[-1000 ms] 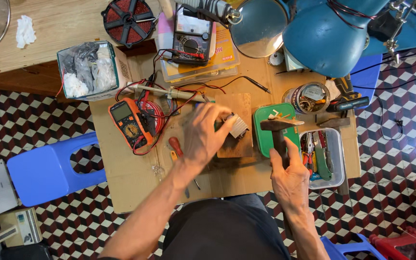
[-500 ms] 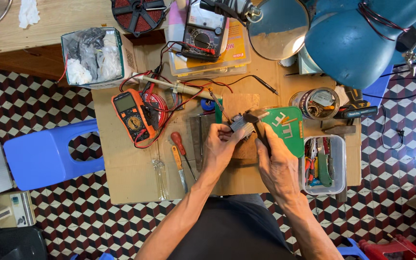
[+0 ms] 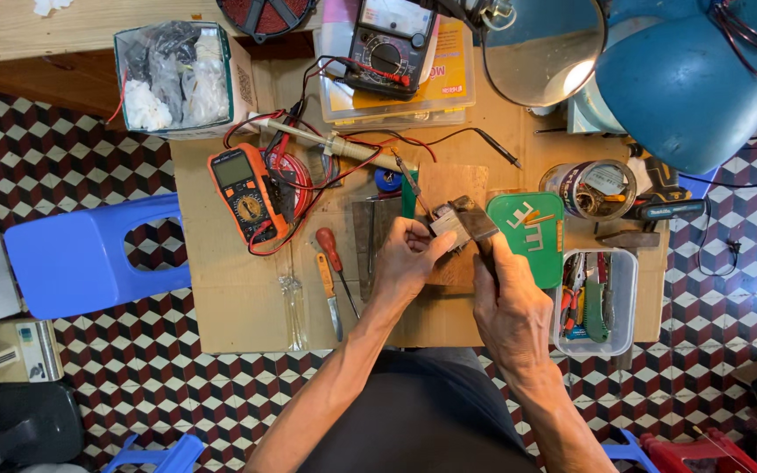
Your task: The person uses a hammer and a small metal tool to repeatedly tap and adjust a small rectangular electronic component held in the left hand. The person rotates the component and continues tapping different edges while working at a cluttered electronics workbench.
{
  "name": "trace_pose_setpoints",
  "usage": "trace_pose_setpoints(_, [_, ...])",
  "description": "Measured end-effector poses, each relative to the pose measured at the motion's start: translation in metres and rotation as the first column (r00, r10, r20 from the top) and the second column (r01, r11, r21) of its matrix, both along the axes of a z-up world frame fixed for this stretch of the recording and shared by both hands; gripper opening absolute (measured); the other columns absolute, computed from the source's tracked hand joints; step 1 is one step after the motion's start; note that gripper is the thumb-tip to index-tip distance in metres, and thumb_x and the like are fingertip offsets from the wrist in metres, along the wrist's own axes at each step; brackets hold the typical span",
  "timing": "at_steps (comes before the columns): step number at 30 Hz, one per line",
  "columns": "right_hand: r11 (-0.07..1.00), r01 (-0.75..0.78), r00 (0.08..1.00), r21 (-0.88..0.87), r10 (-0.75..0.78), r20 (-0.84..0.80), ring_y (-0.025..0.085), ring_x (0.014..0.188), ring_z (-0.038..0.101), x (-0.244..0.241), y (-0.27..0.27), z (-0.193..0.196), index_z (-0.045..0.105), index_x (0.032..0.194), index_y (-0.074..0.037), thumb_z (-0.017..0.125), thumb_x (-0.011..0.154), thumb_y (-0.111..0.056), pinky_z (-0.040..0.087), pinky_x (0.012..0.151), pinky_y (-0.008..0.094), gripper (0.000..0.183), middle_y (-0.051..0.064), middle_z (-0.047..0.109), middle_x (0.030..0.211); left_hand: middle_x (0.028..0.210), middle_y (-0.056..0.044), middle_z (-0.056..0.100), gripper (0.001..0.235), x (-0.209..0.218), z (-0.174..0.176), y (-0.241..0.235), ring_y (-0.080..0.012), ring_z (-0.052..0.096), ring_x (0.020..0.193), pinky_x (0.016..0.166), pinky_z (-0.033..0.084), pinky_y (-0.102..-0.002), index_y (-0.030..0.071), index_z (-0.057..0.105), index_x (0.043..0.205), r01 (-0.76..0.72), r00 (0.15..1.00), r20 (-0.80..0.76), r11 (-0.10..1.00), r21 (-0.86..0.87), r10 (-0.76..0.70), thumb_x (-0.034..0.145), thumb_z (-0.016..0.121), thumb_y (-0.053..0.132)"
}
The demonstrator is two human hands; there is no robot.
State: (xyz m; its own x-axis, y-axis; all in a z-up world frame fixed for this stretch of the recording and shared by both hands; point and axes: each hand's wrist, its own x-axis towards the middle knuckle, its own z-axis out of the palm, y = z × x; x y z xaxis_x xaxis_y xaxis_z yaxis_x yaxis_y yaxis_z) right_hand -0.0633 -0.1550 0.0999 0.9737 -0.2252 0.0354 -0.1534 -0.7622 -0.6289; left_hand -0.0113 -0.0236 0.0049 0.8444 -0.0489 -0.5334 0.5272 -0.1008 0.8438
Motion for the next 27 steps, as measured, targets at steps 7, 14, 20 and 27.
trace_pose_setpoints(7, [0.998,-0.037,0.996,0.057,0.033,0.082,0.037,0.099,0.072,0.002,-0.004,0.005,0.059,0.136,-0.005,0.064,0.098,-0.005,0.056,0.082,0.043,0.039,0.022,0.07,0.113,0.088,-0.002,0.061,0.057,-0.003,-0.017,0.0,-0.0091,0.057,0.081,0.069,0.052,-0.024,0.002,0.062,0.101,0.009,1.0,0.03,0.999,-0.037,-0.008,0.076,0.086,0.047])
trace_pose_setpoints(14, [1.0,-0.003,0.999,0.012,0.003,-0.05,0.039,0.093,0.071,0.006,-0.005,0.002,0.06,0.134,-0.005,0.068,0.095,-0.008,0.056,0.077,0.045,0.04,0.022,0.071,0.108,0.086,-0.002,0.063,0.057,-0.002,-0.016,0.003,-0.0091,0.06,0.078,0.068,0.053,-0.024,0.003,0.061,0.099,0.032,0.999,0.044,0.999,-0.003,-0.032,0.075,0.085,0.049])
trace_pose_setpoints(20, [0.998,0.004,0.998,0.057,0.0,-0.063,0.038,0.092,0.071,-0.006,-0.004,-0.001,0.06,0.136,-0.006,0.064,0.097,-0.011,0.056,0.077,0.043,0.04,0.022,0.07,0.108,0.084,-0.004,0.063,0.053,-0.001,-0.026,0.001,-0.0105,0.059,0.076,0.066,0.052,-0.026,0.001,0.06,0.098,0.037,0.994,0.1,0.999,0.006,-0.037,0.077,0.086,0.043])
trace_pose_setpoints(27, [0.926,0.367,0.902,0.086,-0.332,-0.277,0.03,0.081,0.072,-0.069,-0.019,0.005,0.063,0.134,-0.009,0.062,0.098,-0.02,0.056,0.074,0.04,0.037,0.017,0.073,0.101,0.088,-0.007,0.067,0.047,-0.006,-0.026,-0.004,-0.0137,0.064,0.08,0.07,0.056,-0.03,0.001,0.059,0.102,0.024,0.992,0.127,0.999,0.021,-0.026,0.084,0.081,0.039])
